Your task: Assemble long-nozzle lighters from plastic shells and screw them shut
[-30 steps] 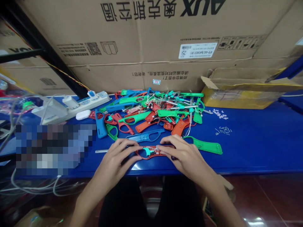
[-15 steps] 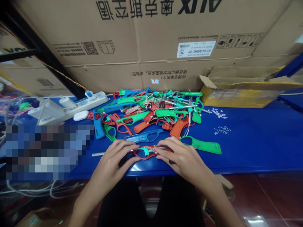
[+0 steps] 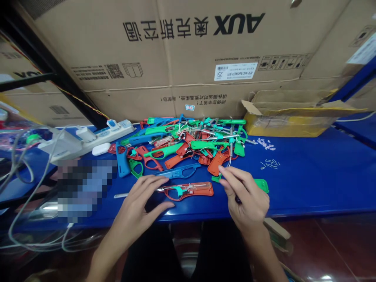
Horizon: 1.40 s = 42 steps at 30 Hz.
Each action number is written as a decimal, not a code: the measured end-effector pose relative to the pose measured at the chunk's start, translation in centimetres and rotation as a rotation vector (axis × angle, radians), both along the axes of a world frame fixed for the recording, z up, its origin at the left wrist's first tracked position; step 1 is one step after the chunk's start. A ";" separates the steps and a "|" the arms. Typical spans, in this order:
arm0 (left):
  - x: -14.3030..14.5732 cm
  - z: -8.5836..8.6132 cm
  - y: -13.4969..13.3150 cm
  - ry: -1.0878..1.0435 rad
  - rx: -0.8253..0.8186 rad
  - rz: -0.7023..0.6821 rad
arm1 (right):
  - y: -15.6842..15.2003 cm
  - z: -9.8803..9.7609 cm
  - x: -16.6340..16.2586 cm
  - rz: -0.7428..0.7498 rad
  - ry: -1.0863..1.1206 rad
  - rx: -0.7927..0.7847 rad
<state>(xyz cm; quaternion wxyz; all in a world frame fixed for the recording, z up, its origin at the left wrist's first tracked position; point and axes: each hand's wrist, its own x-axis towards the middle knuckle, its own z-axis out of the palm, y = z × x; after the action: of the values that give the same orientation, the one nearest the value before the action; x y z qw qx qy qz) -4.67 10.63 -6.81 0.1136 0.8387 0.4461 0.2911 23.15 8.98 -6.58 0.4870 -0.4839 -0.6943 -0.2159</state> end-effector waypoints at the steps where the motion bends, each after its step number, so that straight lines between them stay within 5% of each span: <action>1: 0.0 0.0 0.0 -0.005 0.007 -0.006 | -0.1 0.0 0.0 -0.013 0.013 0.013; 11: 0.0 -0.2 0.1 -0.049 0.093 0.015 | -0.2 0.4 3.4 -0.175 -0.247 -0.396; 16: -0.2 -0.3 0.2 -0.119 0.101 0.068 | 2.2 1.6 1.3 -0.254 -0.445 -0.567; 23: -0.3 -0.3 0.1 -0.171 0.123 0.074 | 4.0 3.6 0.1 -0.326 -0.544 -0.598; 29: -0.1 -0.4 0.2 -0.187 0.149 0.099 | 1.6 7.9 2.7 -0.449 -0.078 -0.249; 33: 0.1 -0.3 -0.1 -0.169 0.215 0.162 | -1.9 9.5 1.5 -0.362 0.519 -0.339; 37: -0.2 -0.2 -0.7 -0.164 0.229 0.046 | -3.3 7.1 -1.5 -0.061 0.974 -0.562; 42: -0.7 -0.5 -0.8 -0.180 0.263 -0.065 | -1.8 3.7 -4.0 0.237 1.177 -0.772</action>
<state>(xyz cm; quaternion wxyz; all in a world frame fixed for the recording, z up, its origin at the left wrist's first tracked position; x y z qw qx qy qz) -5.34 9.81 -7.35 0.0514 0.8309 0.3648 0.4170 19.10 7.13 -2.92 0.5952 -0.5794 -0.3908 0.3966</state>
